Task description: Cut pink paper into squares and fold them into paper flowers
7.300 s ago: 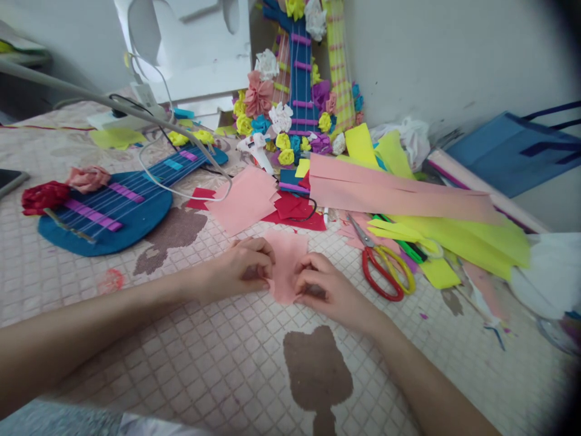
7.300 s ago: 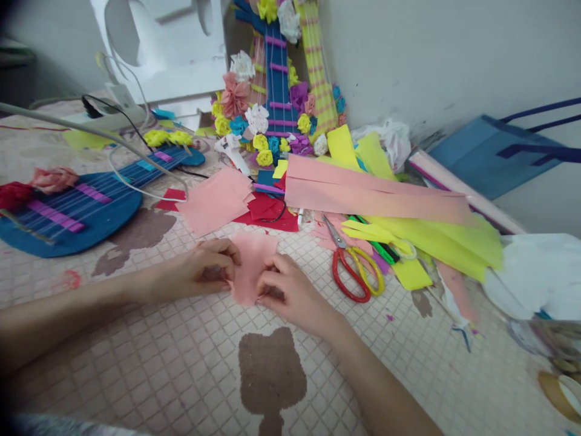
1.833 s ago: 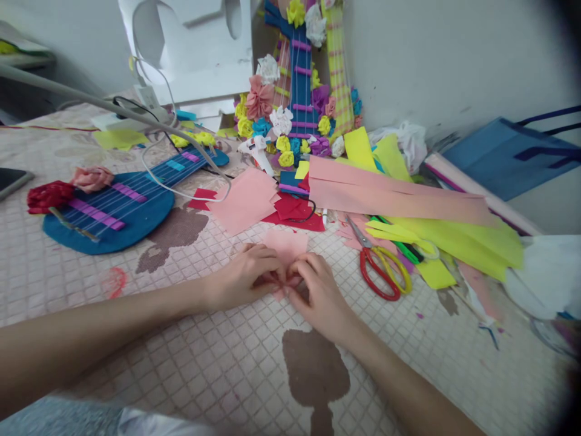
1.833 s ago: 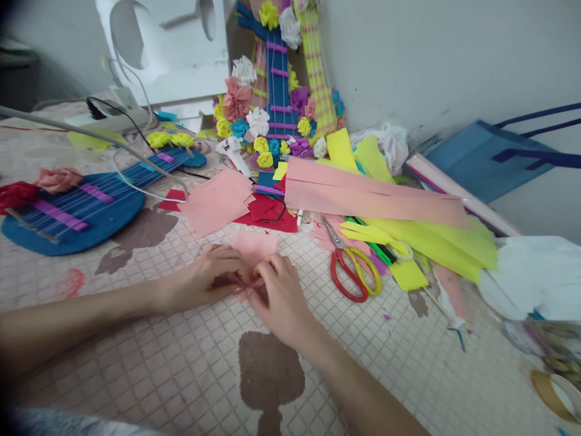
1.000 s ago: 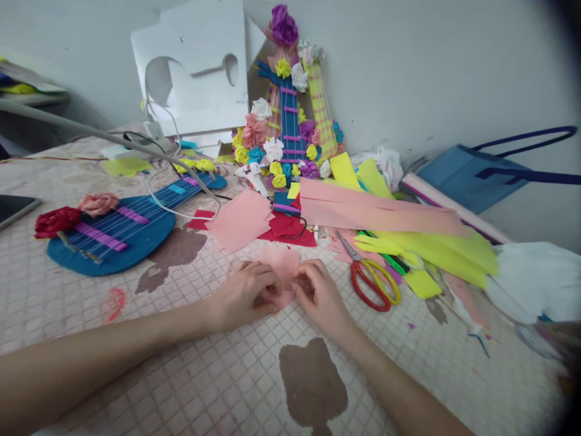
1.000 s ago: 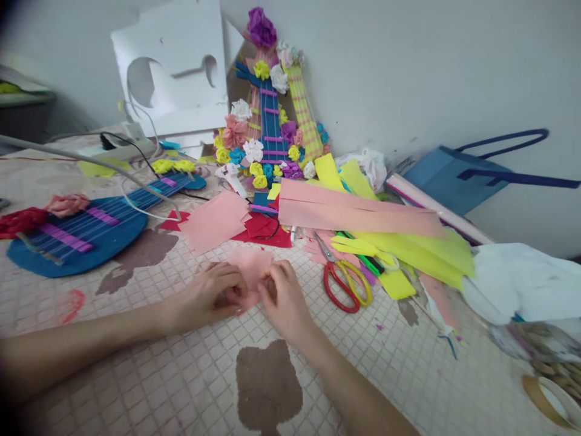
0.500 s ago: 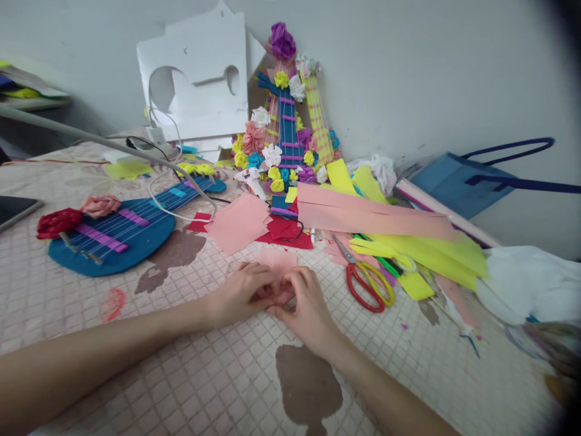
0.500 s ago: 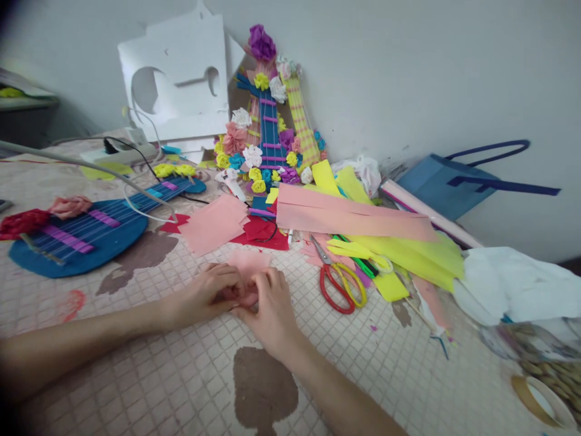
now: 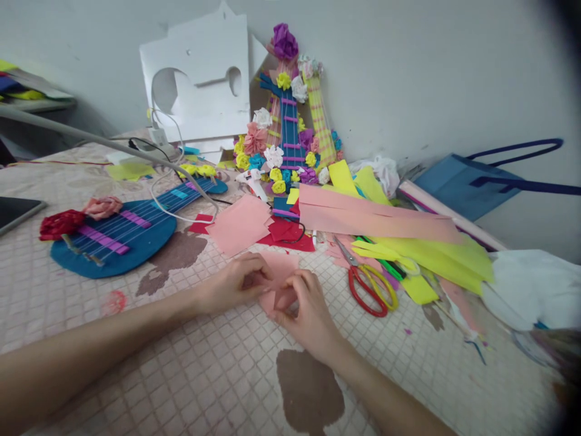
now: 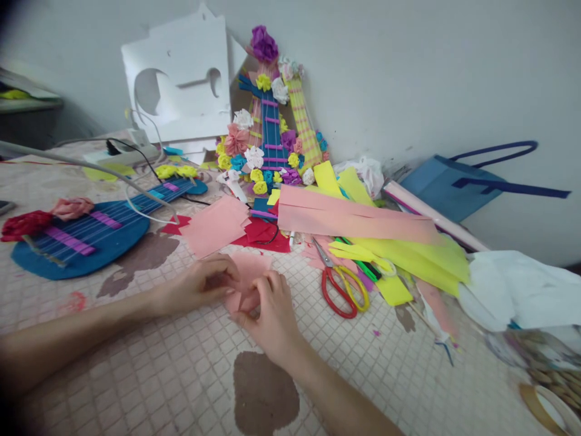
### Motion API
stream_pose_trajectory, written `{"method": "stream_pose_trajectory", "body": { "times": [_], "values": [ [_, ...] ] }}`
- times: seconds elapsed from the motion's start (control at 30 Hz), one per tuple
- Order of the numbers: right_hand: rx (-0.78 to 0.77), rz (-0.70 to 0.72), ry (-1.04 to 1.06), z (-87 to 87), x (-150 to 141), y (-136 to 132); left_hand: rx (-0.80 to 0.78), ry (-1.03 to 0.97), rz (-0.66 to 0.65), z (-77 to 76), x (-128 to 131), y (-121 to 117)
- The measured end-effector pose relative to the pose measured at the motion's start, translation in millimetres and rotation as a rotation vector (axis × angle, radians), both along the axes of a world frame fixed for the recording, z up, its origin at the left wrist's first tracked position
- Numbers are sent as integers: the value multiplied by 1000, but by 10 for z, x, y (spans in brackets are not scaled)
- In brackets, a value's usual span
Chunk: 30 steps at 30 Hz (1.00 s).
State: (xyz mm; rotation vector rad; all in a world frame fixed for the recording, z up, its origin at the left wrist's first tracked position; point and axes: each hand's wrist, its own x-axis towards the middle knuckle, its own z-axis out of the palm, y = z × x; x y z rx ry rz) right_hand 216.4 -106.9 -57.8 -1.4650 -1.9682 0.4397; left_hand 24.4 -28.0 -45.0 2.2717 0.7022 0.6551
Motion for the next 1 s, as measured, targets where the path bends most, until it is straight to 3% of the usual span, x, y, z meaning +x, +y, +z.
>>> {"method": "stream_pose_trajectory", "body": {
  "times": [0.2, 0.37, 0.5, 0.63, 0.9, 1.0],
  "values": [
    [38, -19, -48, -17, -20, 13, 110, 55, 24, -45, 53, -51],
    [20, -17, -62, -52, -16, 10, 193, 111, 89, -80, -50, 143],
    [54, -5, 76, -23, 54, 46, 199, 129, 142, -21, -122, 246],
    [78, -77, 157, 16, 200, 213, 142, 122, 198, -32, -98, 209],
    [-26, -82, -87, -19, 280, 637, 141, 119, 164, -74, -69, 136],
    [-115, -122, -74, 6, 249, 730, 112, 66, 174, -68, -73, 129]
  ]
}}
